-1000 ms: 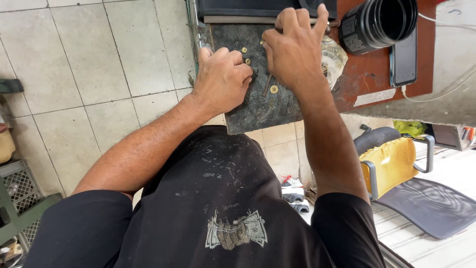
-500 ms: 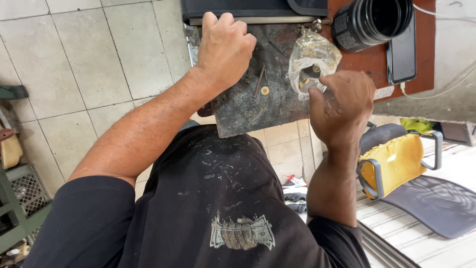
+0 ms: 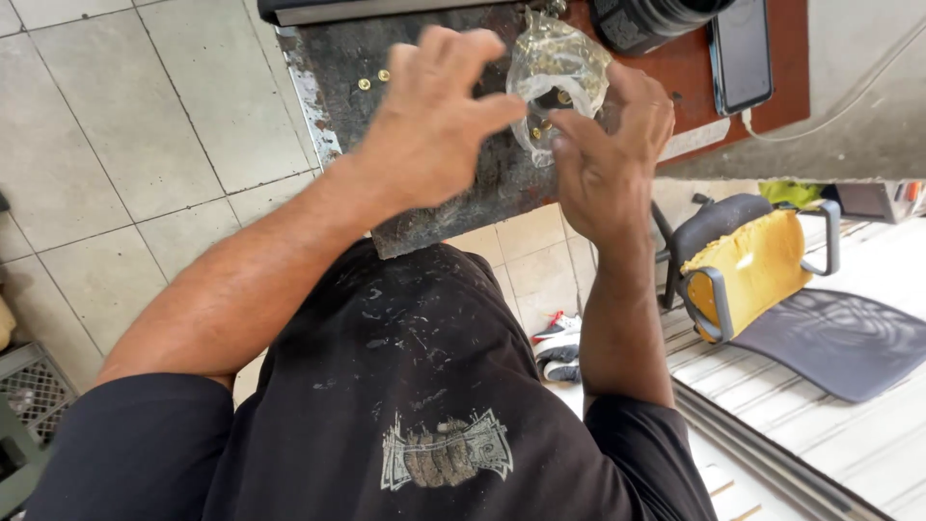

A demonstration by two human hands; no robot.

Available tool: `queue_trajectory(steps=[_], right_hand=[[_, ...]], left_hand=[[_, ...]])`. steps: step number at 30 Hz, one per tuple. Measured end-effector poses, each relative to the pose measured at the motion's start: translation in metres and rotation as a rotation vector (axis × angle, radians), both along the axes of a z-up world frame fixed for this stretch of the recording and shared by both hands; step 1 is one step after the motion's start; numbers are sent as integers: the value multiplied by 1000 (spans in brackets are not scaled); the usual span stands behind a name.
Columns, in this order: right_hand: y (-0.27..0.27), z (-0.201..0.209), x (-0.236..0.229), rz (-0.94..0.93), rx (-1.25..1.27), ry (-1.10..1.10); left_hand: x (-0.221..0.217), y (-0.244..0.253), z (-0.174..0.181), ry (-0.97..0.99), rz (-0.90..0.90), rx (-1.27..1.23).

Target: The person opens a plastic bag containing small brass buttons and pours them onto a dark work surface. They then pick up the buttons one by one, arranging them into neat rows on the surface. Finally, the person gathers the sorted buttons and places them back into the plastic bag.

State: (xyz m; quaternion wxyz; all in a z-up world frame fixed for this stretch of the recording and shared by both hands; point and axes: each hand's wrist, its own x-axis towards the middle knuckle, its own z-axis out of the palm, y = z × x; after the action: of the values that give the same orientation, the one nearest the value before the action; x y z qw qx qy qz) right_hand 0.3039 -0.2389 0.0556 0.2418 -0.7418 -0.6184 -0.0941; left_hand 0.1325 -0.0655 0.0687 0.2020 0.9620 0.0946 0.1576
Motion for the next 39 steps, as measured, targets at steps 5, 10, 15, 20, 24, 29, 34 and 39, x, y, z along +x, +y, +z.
queue_trajectory(steps=[5, 10, 15, 20, 24, 29, 34, 39], right_hand=[[12, -2, -5, -107, -116, -13], [6, -12, 10, -74, -94, -99], [5, -13, 12, -31, -172, 32], [3, -40, 31, 51, 2, 55], [5, -61, 41, 192, 341, 162], [0, -50, 27, 229, 460, 145], [0, -58, 13, 333, 666, 127], [-1, -65, -10, 433, 686, 168]], left_hand=[[22, -13, -11, 245, 46, 122], [17, -20, -22, 184, 99, 173], [15, -28, -40, 204, 92, 154], [8, -32, -39, 28, 120, 125], [-1, -39, -33, -261, 171, 64], [0, -56, -22, -334, 190, -31], [-7, -76, -26, -337, 219, -131], [-28, -89, -39, -489, 268, -421]])
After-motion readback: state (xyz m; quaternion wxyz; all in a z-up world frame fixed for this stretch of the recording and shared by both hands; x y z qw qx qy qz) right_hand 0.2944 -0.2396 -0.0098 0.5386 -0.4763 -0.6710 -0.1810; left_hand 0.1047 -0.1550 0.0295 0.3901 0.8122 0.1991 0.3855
